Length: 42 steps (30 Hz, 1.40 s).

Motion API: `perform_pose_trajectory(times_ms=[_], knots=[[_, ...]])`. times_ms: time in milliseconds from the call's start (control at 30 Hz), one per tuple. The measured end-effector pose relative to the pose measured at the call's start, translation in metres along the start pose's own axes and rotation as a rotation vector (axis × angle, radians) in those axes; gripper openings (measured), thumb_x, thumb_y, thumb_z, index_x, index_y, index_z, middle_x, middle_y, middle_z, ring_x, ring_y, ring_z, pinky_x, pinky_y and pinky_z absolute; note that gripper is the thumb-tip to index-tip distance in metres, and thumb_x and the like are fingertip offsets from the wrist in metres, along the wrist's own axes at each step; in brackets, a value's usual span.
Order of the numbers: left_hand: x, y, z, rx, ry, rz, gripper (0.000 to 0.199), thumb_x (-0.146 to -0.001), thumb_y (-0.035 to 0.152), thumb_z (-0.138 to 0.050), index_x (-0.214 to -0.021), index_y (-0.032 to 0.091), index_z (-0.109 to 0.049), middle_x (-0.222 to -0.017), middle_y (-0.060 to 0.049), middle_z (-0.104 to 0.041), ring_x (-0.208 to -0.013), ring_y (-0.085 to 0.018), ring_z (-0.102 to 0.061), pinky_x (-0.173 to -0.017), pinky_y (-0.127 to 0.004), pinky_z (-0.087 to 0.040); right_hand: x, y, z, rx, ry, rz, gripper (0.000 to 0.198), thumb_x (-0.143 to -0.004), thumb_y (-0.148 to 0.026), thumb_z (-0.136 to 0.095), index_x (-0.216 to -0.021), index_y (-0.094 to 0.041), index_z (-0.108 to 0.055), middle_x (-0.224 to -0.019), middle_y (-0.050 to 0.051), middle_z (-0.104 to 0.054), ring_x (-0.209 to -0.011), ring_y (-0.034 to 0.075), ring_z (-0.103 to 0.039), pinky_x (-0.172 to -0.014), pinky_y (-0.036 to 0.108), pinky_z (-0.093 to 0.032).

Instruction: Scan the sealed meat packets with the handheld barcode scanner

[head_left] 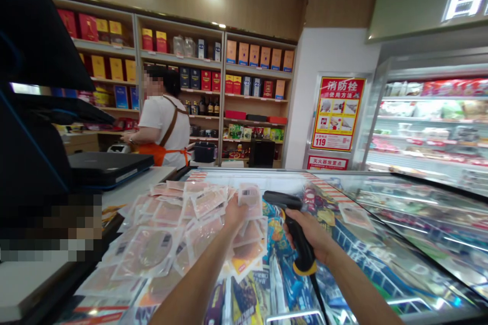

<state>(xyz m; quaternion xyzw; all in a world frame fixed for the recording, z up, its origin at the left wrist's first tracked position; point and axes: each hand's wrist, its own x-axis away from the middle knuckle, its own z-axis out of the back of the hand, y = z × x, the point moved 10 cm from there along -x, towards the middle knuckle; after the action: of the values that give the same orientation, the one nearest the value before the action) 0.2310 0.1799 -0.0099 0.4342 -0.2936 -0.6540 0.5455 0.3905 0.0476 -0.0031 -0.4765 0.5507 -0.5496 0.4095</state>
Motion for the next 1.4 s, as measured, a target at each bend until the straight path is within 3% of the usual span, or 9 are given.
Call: perform_pose_trajectory(times_ms=[233, 433, 633, 933, 1067, 1200, 1300, 1333, 1400], knots=[[-0.004, 0.0, 0.002, 0.061, -0.015, -0.05, 0.031, -0.062, 0.015, -0.046, -0.091, 0.017, -0.057, -0.083, -0.005, -0.064, -0.077, -0.018, -0.057, -0.061, -0.022, -0.04, -0.002, -0.005, -0.017, 0.021, -0.01, -0.002, 0.025, -0.067, -0.039, -0.047, -0.059, -0.015, -0.046, -0.045, -0.001, -0.051, -0.034, 0.007, -0.043, -0.032, 0.02, -0.035], [-0.009, -0.007, 0.004, 0.043, -0.005, -0.033, 0.03, -0.062, 0.016, -0.047, -0.091, 0.014, -0.056, -0.077, -0.007, -0.064, -0.068, -0.018, -0.058, -0.054, -0.023, -0.039, 0.001, -0.008, -0.019, 0.029, -0.014, 0.02, 0.022, -0.067, -0.037, -0.047, -0.063, -0.015, -0.046, -0.045, -0.003, -0.05, -0.034, 0.007, -0.043, -0.031, 0.02, -0.035], [-0.006, -0.002, 0.013, -0.017, 0.013, -0.068, 0.029, -0.062, 0.013, -0.044, -0.088, 0.014, -0.056, -0.081, -0.008, -0.064, -0.072, -0.018, -0.058, -0.056, -0.021, -0.039, -0.002, -0.006, -0.016, 0.017, -0.022, 0.013, 0.026, -0.067, -0.04, -0.048, -0.059, -0.015, -0.047, -0.044, -0.002, -0.05, -0.034, 0.007, -0.042, -0.032, 0.02, -0.036], [-0.009, 0.002, 0.061, -0.235, 0.116, -0.073, 0.02, -0.063, 0.017, -0.045, -0.08, 0.014, -0.055, -0.079, -0.011, -0.062, -0.077, -0.023, -0.057, -0.063, -0.027, -0.039, -0.016, -0.001, 0.024, -0.045, 0.084, 0.015, 0.026, -0.066, -0.041, -0.05, -0.062, -0.015, -0.049, -0.047, -0.001, -0.052, -0.036, 0.008, -0.045, -0.033, 0.02, -0.038], [-0.011, -0.004, 0.09, -0.297, 0.19, -0.081, 0.039, -0.063, 0.017, -0.046, -0.101, 0.011, -0.046, -0.086, -0.012, -0.06, -0.081, -0.024, -0.056, -0.069, -0.031, -0.04, -0.02, 0.003, 0.033, -0.056, 0.099, 0.007, 0.028, -0.065, -0.042, -0.051, -0.063, -0.014, -0.05, -0.048, -0.001, -0.053, -0.036, 0.008, -0.045, -0.034, 0.021, -0.039], [-0.006, 0.003, 0.11, -0.333, 0.294, -0.157, 0.05, -0.061, 0.016, -0.049, -0.109, 0.007, -0.041, -0.11, -0.016, -0.046, -0.104, -0.026, -0.042, -0.087, -0.034, -0.031, -0.02, 0.002, 0.032, -0.079, 0.131, 0.011, 0.027, -0.065, -0.041, -0.05, -0.061, -0.015, -0.05, -0.047, -0.001, -0.052, -0.038, 0.008, -0.045, -0.035, 0.021, -0.039], [0.011, 0.024, 0.096, -0.187, 0.303, -0.294, 0.041, -0.062, 0.021, -0.05, -0.101, 0.009, -0.047, -0.108, -0.014, -0.046, -0.106, -0.024, -0.039, -0.091, -0.035, -0.028, -0.026, 0.002, 0.02, -0.118, 0.14, 0.009, 0.029, -0.066, -0.043, -0.048, -0.06, -0.015, -0.049, -0.046, -0.001, -0.051, -0.04, 0.009, -0.047, -0.038, 0.021, -0.039], [0.017, 0.029, 0.079, -0.073, 0.212, -0.301, 0.039, -0.062, 0.024, -0.051, -0.098, 0.01, -0.049, -0.103, -0.012, -0.05, -0.101, -0.023, -0.043, -0.088, -0.034, -0.031, -0.029, 0.002, 0.015, -0.135, 0.149, 0.015, 0.029, -0.067, -0.044, -0.047, -0.061, -0.015, -0.049, -0.046, -0.001, -0.051, -0.041, 0.009, -0.047, -0.04, 0.021, -0.04], [0.03, 0.032, 0.027, 0.243, -0.104, -0.193, 0.04, -0.061, 0.031, -0.054, -0.097, 0.013, -0.05, -0.095, -0.01, -0.055, -0.088, -0.02, -0.051, -0.08, -0.033, -0.037, -0.037, 0.0, 0.004, -0.159, 0.177, 0.042, 0.03, -0.068, -0.045, -0.045, -0.061, -0.016, -0.049, -0.048, -0.001, -0.052, -0.044, 0.009, -0.049, -0.044, 0.021, -0.04]])
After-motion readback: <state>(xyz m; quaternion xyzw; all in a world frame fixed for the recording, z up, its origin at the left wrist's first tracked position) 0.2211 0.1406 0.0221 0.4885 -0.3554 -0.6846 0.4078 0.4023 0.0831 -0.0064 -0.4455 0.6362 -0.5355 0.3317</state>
